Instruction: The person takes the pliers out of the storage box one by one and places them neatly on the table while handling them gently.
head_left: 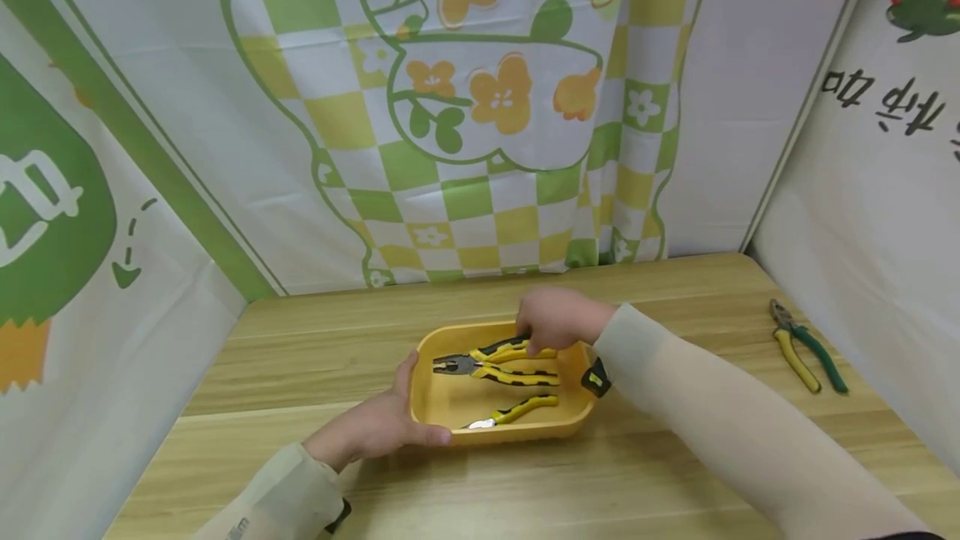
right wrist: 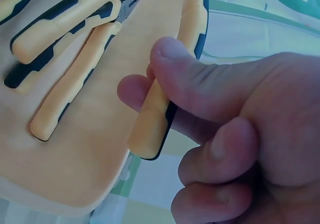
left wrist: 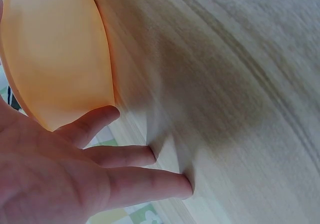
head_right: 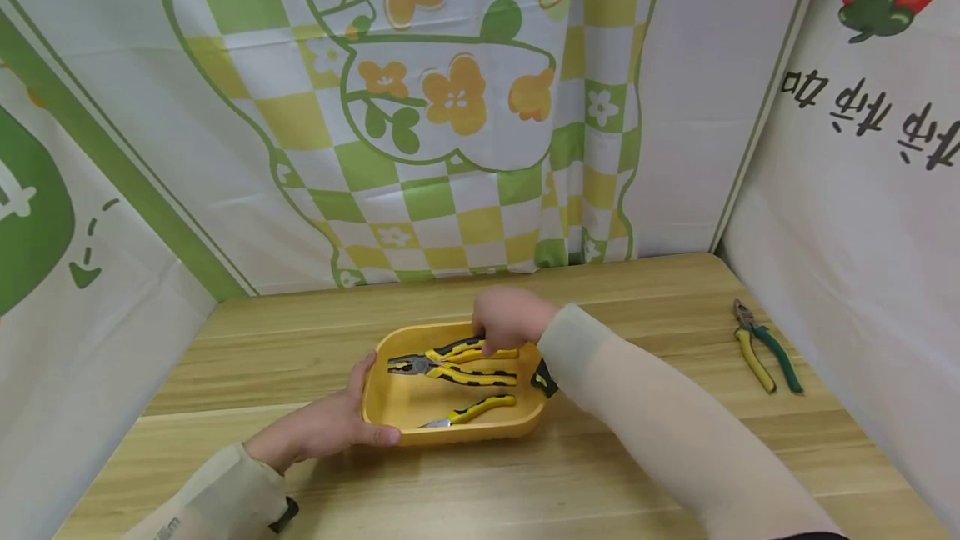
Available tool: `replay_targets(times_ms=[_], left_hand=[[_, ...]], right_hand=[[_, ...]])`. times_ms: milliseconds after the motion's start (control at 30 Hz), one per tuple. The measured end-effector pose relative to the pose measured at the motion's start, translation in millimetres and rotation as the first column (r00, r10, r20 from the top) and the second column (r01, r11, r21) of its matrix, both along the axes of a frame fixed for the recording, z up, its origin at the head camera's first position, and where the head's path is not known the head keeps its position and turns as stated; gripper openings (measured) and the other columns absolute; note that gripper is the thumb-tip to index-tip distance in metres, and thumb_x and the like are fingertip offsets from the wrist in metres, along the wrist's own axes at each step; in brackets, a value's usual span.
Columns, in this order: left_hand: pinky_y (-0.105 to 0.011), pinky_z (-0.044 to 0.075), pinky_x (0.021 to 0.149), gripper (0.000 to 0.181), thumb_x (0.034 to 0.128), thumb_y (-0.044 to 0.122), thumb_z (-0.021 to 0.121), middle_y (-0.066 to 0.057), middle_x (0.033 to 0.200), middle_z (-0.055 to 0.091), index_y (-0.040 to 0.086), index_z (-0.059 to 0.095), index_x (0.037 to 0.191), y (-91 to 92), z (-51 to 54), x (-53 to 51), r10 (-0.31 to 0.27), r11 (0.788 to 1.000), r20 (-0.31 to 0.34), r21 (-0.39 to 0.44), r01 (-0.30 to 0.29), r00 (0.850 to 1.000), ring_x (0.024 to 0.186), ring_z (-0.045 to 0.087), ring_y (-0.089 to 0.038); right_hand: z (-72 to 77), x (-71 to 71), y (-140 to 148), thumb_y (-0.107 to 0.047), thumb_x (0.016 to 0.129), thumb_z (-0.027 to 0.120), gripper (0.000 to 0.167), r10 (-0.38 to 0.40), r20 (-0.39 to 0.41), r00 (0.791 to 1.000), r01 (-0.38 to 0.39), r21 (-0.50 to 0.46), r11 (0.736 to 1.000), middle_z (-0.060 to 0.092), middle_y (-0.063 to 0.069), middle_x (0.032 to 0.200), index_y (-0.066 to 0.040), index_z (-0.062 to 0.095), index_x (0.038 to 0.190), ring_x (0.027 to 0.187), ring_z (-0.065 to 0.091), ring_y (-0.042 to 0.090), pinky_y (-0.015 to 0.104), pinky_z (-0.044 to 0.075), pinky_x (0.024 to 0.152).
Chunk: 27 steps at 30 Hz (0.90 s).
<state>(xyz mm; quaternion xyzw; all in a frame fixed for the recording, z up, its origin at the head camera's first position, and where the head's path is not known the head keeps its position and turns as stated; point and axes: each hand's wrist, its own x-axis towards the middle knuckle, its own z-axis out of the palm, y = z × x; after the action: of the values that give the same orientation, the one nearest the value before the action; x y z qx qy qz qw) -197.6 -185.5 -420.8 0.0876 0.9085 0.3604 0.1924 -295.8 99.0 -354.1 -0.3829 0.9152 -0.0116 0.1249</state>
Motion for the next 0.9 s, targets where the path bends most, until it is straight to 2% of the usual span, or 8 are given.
replay_targets(times_ms=[133,300,367,467,600,667,800,900], left_hand=[[-0.055,0.043,0.096,0.144,0.0651,0.055,0.089,-0.028,0.115,0.064,0.008,-0.010,0.158,0.3,-0.3,0.0,0.012,1.000,0.001,-0.011,-0.012,1.000,0.093,0.063,-0.027],[-0.055,0.044,0.095,0.144,0.0652,0.055,0.089,-0.026,0.111,0.065,0.008,-0.010,0.158,-0.4,-1.3,0.7,0.005,1.000,-0.008,-0.006,-0.005,1.000,0.092,0.063,-0.028],[-0.056,0.043,0.096,0.144,0.0653,0.055,0.089,-0.026,0.112,0.065,0.008,-0.011,0.158,-0.8,-1.9,0.3,0.000,1.000,-0.011,-0.003,0.000,1.000,0.093,0.063,-0.028],[-0.056,0.042,0.097,0.144,0.0648,0.055,0.089,-0.027,0.115,0.064,0.009,-0.010,0.158,-0.9,-3.4,-0.7,0.002,1.000,-0.013,0.001,-0.002,1.000,0.095,0.062,-0.029],[-0.056,0.041,0.098,0.144,0.0646,0.054,0.090,-0.028,0.118,0.063,0.009,-0.009,0.158,-0.2,-4.4,-1.3,0.008,1.000,-0.006,0.009,-0.008,1.000,0.097,0.061,-0.028],[-0.056,0.041,0.099,0.144,0.0647,0.054,0.090,-0.027,0.118,0.063,0.008,-0.010,0.158,0.1,-4.1,-1.1,0.011,1.000,0.000,0.010,-0.011,1.000,0.097,0.061,-0.027],[-0.056,0.040,0.099,0.144,0.0650,0.054,0.090,-0.029,0.122,0.061,0.008,-0.010,0.158,-0.4,-3.1,-0.9,0.013,1.000,0.003,0.012,-0.014,1.000,0.099,0.060,-0.027],[-0.056,0.040,0.099,0.144,0.0649,0.054,0.090,-0.030,0.124,0.059,0.008,-0.010,0.158,-0.7,-2.5,-1.0,0.013,1.000,0.001,0.012,-0.013,1.000,0.100,0.060,-0.028]], right_hand=[[-0.5,-1.2,6,-0.020,0.090,0.077,0.016,0.004,-0.001,1.000,-0.004,-0.057,0.998,0.070,-0.002,0.094,-0.009,0.079,0.101,0.092,0.063,0.019,0.038,0.052,0.083],[-3.9,-3.0,15,-0.018,0.089,0.075,0.009,-0.030,0.022,0.999,0.033,-0.160,0.987,0.068,-0.003,0.083,-0.009,0.077,0.088,0.080,0.061,0.015,0.037,0.052,0.076],[-5.2,-3.7,20,-0.019,0.090,0.074,0.011,-0.063,0.055,0.996,0.073,-0.206,0.976,0.070,-0.003,0.086,-0.008,0.077,0.091,0.081,0.062,0.015,0.037,0.052,0.077],[-6.6,-5.0,28,-0.021,0.091,0.074,0.021,-0.129,0.111,0.985,0.155,-0.265,0.952,0.072,0.000,0.098,-0.007,0.078,0.107,0.089,0.064,0.015,0.037,0.052,0.082],[-6.8,-6.7,41,-0.020,0.092,0.074,0.024,-0.216,0.231,0.949,0.287,-0.345,0.894,0.072,0.002,0.100,-0.007,0.077,0.112,0.081,0.062,0.015,0.034,0.052,0.072],[-7.0,-7.2,48,-0.019,0.092,0.074,0.021,-0.254,0.313,0.915,0.367,-0.385,0.847,0.071,0.002,0.097,-0.008,0.077,0.110,0.071,0.056,0.015,0.031,0.049,0.063],[-6.8,-7.7,63,-0.018,0.090,0.076,0.022,-0.302,0.463,0.833,0.514,-0.448,0.731,0.070,0.003,0.097,-0.007,0.077,0.109,0.060,0.044,0.014,0.028,0.042,0.053],[-8.0,-9.7,75,-0.019,0.092,0.074,0.020,-0.312,0.506,0.804,0.560,-0.469,0.683,0.072,0.002,0.096,-0.007,0.077,0.108,0.052,0.035,0.011,0.025,0.036,0.050]])
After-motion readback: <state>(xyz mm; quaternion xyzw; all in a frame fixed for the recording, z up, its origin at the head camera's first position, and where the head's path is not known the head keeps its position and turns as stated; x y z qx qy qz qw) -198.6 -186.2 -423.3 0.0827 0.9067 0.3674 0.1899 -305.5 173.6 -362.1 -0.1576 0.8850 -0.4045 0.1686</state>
